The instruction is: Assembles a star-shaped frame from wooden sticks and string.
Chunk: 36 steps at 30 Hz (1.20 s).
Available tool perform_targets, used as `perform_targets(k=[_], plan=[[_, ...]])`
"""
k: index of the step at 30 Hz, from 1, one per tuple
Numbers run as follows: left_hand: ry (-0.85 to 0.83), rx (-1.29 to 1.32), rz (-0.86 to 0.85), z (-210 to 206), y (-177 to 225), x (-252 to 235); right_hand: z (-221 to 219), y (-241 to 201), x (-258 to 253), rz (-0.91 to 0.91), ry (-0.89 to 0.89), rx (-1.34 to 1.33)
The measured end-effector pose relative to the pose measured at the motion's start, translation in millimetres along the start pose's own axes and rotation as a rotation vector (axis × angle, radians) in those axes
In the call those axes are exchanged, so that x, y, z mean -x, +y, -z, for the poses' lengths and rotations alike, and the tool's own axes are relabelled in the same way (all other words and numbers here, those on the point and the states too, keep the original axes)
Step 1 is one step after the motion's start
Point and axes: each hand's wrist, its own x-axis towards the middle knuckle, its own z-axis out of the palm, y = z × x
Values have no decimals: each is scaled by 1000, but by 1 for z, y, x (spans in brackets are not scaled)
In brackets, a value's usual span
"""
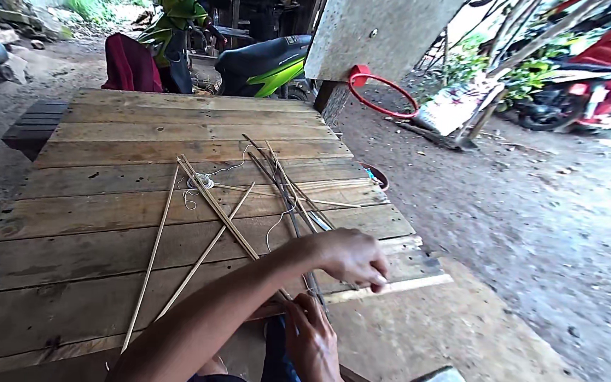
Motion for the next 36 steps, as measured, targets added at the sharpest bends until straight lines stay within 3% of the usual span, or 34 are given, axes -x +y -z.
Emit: perform_targets(k=[2,5,7,9,12,15,18,21,25,30,36], plan=[[97,-44,104,5,-15,21,1,0,1,-11,-14,-2],[384,-404,522,21,-30,58,0,1,3,4,-3,19],[466,-552,702,26,-38,72,-2,2,4,11,11,32],[410,-536,563,13,-46,75,-3,3,4,10,21,30],[43,-362,333,-23,-54,60,-5,5,6,10,40,19],[-183,-369,327,-40,-62,46,-6,7,9,-1,52,-13],[-187,-382,340,-44,-62,49,-8,9,10,-10,72,-54],[-64,-380,314,-62,-65,64,-10,9,11,-14,103,-80],[323,-448,139,-101,-81,77,-11,12,10,-23,110,-120],[652,-476,89,-131,-89,80,-5,13,7,-89,53,-217],[787,-504,86,-143,-92,79,-2,18,7,-129,17,-275]])
